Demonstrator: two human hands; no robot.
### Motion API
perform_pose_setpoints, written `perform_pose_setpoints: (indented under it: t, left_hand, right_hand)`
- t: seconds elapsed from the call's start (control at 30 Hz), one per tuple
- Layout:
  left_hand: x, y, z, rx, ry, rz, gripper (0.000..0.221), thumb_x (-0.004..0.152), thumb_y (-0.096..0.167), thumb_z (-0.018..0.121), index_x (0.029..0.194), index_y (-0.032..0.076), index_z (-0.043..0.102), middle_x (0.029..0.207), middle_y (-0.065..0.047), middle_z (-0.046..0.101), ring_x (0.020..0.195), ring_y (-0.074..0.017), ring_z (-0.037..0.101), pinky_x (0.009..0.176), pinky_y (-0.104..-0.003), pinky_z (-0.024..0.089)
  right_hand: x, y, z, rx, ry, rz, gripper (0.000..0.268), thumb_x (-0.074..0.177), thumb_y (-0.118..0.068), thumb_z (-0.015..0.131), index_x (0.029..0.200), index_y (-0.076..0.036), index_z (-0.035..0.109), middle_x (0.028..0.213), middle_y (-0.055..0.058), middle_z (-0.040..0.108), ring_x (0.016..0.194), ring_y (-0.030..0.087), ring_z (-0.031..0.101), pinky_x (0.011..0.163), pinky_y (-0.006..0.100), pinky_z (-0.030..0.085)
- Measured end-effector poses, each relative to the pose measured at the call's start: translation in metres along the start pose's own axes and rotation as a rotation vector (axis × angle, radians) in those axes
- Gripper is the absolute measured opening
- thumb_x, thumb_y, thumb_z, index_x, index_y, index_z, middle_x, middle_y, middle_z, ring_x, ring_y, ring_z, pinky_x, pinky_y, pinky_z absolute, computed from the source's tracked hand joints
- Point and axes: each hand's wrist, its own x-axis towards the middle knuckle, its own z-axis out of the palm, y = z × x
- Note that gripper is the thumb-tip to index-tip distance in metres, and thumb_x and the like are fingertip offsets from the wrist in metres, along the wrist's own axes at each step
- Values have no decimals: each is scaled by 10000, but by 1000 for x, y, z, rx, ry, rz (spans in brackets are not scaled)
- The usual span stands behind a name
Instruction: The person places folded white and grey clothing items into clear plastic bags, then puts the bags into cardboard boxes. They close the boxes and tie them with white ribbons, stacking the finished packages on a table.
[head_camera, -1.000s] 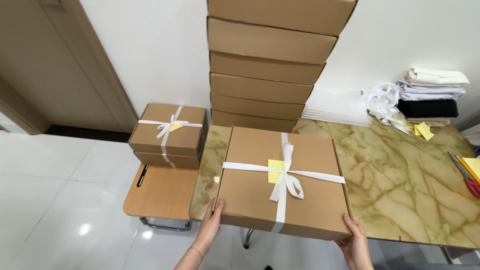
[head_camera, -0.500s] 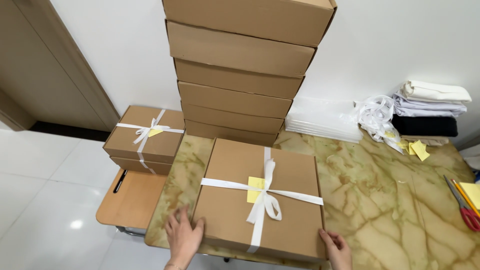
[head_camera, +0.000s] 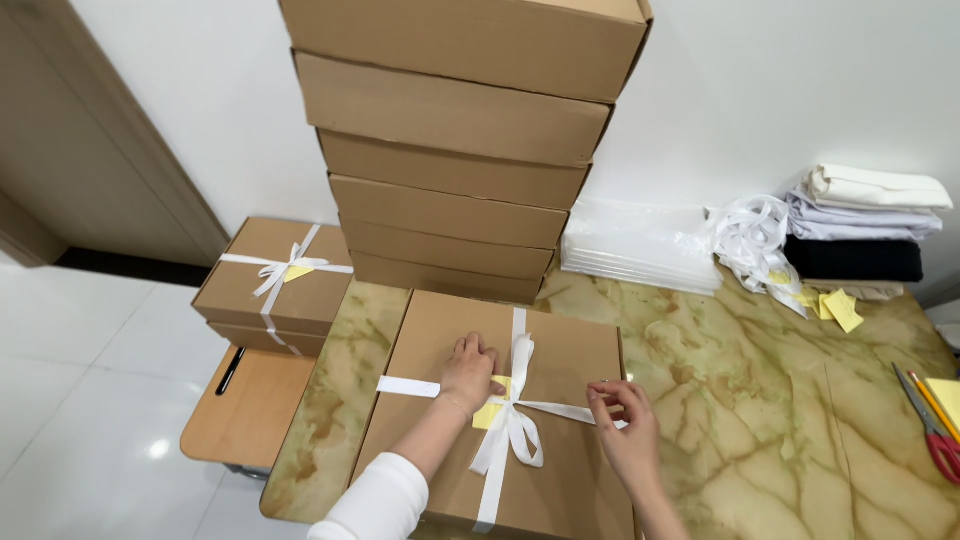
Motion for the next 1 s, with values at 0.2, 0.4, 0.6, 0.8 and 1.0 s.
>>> perform_pose_setpoints:
  t: [0.2,0.4,0.6,0.8,1.0]
  left_hand:
    - [5,-11,-2,-10,-57,-5,252,784,398,902,836,229,722,1153,-7,497,1195,-244,479,926,-422,530]
    - [3,-38,-27,-134,40,-95,276,815,394,885,961,249,701,1112,-32,558,1213,-292,560,916,-482,541]
    - [13,-53,-27,-26,50,-195,322,850,549,817,921,235,799,1272,-22,504,1262,-293,495,915,-502,553]
    - [5,-59,-27,474,420,-253,712,837,795,609,1181,178,692,1188,-108,560,1148,-329,587,745,-453,617]
    - [-9,-53,-18,149,365,-381,1011,597,945,760,1189,151,562,1298,-158,468,1205,-403,485,946,-534,514]
  right_hand:
    - [3,7,4,-35,16,33,117,900,-234,767,892,-141,839,1084,-16,725,803,125,692,750,281,552]
    - [7,18,5,-37,-5,52,115,900,-192,744,911,-148,850,1076,-7,720,796,123,682,756,272,551]
    - [13,27,-3,-4,56,108,102,904,-209,774,898,-134,843,1070,-10,724,799,124,671,741,260,522]
    - [27,43,-15,10,43,71,110,905,-175,741,901,-146,847,1078,-19,738,830,127,701,777,261,543]
    - [69,65,-29,15,-39,56,114,915,-199,752,905,-142,850,1056,-20,731,809,127,721,734,250,552]
